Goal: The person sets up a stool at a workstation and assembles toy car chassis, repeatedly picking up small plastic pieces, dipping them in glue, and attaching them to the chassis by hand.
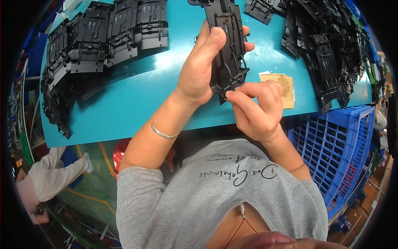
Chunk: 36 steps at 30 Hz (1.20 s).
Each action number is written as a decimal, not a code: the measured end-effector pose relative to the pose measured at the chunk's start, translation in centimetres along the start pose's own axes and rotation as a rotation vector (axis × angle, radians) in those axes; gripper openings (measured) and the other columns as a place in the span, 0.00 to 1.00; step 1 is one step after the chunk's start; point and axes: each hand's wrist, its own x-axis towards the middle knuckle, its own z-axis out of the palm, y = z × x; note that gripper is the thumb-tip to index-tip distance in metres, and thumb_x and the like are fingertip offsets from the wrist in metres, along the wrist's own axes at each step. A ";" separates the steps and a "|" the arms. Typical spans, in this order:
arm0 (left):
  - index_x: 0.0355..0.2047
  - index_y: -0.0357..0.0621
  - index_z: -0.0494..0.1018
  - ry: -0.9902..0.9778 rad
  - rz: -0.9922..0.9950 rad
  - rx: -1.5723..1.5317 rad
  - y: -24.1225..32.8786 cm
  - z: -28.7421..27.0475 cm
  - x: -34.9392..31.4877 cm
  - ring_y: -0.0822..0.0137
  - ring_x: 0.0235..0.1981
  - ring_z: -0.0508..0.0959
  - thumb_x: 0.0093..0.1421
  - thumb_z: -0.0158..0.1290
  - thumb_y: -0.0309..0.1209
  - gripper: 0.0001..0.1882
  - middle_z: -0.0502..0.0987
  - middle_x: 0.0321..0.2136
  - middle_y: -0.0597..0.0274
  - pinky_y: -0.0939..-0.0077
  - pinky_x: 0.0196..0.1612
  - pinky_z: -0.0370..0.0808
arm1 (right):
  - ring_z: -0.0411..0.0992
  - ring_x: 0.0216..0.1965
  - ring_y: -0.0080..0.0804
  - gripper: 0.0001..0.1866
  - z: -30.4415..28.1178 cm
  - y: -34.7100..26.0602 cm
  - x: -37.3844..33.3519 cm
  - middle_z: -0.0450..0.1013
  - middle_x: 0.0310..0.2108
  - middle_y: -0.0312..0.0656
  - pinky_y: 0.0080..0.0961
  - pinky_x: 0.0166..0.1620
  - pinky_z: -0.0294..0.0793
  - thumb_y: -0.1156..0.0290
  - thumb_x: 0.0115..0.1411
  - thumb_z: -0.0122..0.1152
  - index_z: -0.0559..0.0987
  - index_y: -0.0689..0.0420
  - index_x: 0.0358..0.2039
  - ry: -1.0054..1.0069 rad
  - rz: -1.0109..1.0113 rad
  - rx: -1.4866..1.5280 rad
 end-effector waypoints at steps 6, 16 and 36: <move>0.58 0.34 0.60 0.005 -0.008 -0.004 0.1 0.1 0.0 0.60 0.51 0.73 0.68 0.36 0.52 0.32 0.67 0.55 0.51 0.67 0.48 0.77 | 0.67 0.28 0.29 0.14 0.0 0.0 0.1 0.72 0.30 0.33 0.26 0.35 0.62 0.78 0.36 0.63 0.81 0.53 0.29 -0.011 -0.008 -0.006; 0.58 0.35 0.59 -0.010 -0.014 -0.010 0.0 0.0 0.1 0.59 0.52 0.73 0.68 0.35 0.51 0.31 0.67 0.55 0.50 0.65 0.49 0.77 | 0.66 0.28 0.29 0.15 0.0 0.0 0.1 0.72 0.30 0.33 0.26 0.34 0.62 0.79 0.36 0.63 0.80 0.53 0.29 -0.010 0.000 -0.003; 0.58 0.35 0.59 -0.012 -0.009 0.012 0.0 0.1 0.1 0.60 0.51 0.73 0.68 0.35 0.51 0.31 0.67 0.55 0.50 0.66 0.49 0.77 | 0.67 0.28 0.29 0.13 0.1 0.1 -0.1 0.72 0.30 0.33 0.26 0.34 0.62 0.77 0.37 0.62 0.80 0.53 0.29 -0.019 -0.005 -0.022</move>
